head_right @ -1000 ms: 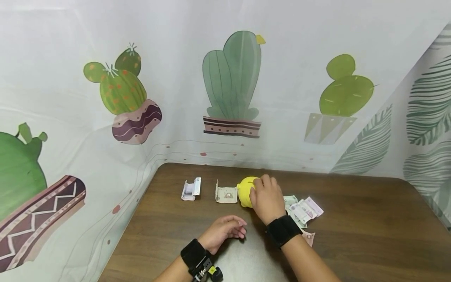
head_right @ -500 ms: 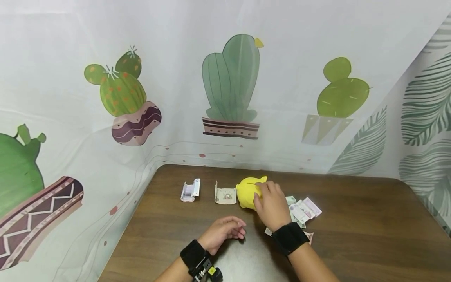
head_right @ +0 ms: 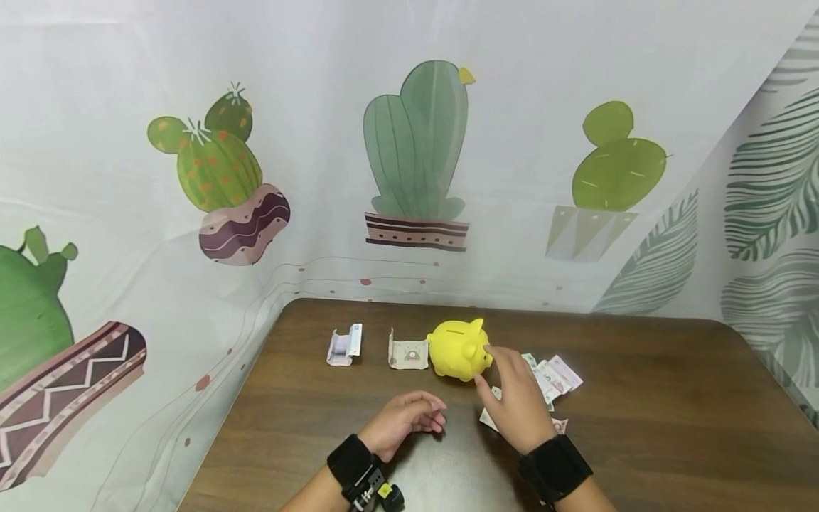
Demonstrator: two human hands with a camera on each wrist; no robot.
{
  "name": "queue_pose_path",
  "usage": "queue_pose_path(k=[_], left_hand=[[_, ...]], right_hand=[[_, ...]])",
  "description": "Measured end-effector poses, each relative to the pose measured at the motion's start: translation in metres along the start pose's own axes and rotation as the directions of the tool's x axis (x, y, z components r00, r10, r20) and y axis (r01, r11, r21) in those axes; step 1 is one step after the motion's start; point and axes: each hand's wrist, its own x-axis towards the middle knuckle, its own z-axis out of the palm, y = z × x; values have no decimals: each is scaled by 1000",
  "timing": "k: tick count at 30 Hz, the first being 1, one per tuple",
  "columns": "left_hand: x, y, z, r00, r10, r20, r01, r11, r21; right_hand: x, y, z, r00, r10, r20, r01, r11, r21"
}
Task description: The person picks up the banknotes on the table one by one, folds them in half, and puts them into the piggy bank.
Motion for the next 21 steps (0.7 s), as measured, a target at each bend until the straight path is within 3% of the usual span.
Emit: queue_pose_path(k=[7, 21], left_hand=[[-1, 0, 0, 1000, 4, 3, -4, 1000, 9], [-3, 2, 0, 1000, 8, 7, -8, 1000, 6]], right_hand=[[-15, 3, -5, 999, -4, 42, 6, 1000, -30], [-38, 19, -10, 992, -114, 52, 120, 986, -114]])
